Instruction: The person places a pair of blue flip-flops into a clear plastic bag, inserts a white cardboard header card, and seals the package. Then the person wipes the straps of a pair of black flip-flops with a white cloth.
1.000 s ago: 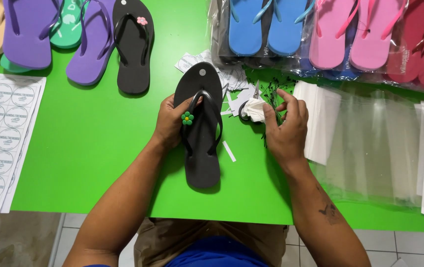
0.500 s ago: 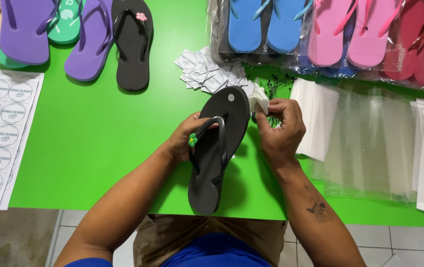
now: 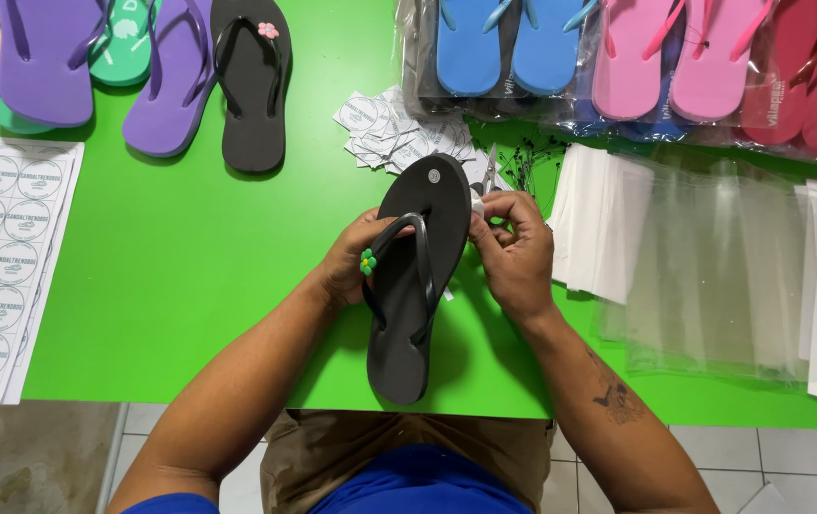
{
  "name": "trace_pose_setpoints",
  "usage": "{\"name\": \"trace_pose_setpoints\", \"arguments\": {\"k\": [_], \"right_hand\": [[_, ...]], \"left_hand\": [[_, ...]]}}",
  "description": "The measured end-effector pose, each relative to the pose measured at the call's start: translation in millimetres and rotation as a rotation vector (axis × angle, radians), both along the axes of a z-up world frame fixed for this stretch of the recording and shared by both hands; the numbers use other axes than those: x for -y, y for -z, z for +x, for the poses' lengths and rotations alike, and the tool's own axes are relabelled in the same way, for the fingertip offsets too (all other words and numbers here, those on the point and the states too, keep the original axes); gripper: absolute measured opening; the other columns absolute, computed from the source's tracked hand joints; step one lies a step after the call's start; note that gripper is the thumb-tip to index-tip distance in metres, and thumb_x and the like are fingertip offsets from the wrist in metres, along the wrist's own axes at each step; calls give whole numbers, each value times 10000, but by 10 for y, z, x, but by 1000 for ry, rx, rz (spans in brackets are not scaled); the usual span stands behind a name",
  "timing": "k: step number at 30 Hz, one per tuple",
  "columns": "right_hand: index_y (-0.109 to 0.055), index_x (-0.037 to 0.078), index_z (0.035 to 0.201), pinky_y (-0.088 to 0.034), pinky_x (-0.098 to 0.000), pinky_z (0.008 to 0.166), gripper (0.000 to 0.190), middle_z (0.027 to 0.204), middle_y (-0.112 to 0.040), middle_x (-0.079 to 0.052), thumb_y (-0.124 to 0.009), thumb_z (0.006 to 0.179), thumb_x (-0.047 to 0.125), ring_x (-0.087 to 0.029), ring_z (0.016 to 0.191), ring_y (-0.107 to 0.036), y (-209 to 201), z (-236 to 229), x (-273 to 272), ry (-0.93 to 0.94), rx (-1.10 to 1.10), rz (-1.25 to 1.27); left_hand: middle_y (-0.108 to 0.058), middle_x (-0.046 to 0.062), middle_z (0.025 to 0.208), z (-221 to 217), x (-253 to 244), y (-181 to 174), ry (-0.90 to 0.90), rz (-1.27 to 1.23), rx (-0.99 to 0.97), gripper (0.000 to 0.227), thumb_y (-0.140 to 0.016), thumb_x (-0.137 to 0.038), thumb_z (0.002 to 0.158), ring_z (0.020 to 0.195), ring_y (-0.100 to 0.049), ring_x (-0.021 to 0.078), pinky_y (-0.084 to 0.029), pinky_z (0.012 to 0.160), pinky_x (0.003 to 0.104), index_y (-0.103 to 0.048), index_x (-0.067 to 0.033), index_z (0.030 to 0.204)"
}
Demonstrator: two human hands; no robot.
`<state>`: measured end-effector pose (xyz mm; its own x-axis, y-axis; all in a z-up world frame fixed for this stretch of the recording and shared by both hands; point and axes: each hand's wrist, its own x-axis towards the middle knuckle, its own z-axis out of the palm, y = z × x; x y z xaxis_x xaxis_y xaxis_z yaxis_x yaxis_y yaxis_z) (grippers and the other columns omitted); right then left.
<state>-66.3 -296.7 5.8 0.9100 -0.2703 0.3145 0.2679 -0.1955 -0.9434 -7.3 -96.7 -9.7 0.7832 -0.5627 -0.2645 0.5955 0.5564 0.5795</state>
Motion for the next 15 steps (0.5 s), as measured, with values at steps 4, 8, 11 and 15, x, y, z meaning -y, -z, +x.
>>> {"name": "trace_pose_setpoints", "arguments": {"k": [4,8,11,15], "right_hand": [[-627,-16,969,-617,-312,754,148,1111,-683,-156,-715,994,100,-138,994,-658,-5,-47,-41,-42,-43,51],[-634,-22,968,-609,-336,733,147,994,-727,-169,-742,980,77,-173,901,-705,-75,-58,-75,11,-13,-58],[-633,-17,1053,-625,-331,754,193,966,-725,-165,-774,967,83,-180,849,-709,-228,-39,-92,85,41,-9],[-572,-78,1204,-630,-390,882,355,1066,-688,-212,-779,972,94,-232,943,-702,-535,34,0,135,130,31]], "left_hand": [[-705,219,714,-94,42,-123,0,-2,21,93,-706,-5,845,649,-762,291,-646,604,389,-681,64,903],[-702,194,697,-172,88,-407,-89,43,43,104,-760,-34,839,622,-753,270,-641,568,358,-697,33,889],[-715,181,706,-120,103,-567,-198,61,82,98,-764,-47,861,633,-755,249,-640,574,340,-698,17,896],[-727,128,730,28,103,-915,-316,115,201,95,-769,-81,879,643,-751,211,-634,587,312,-693,-27,898]]}}
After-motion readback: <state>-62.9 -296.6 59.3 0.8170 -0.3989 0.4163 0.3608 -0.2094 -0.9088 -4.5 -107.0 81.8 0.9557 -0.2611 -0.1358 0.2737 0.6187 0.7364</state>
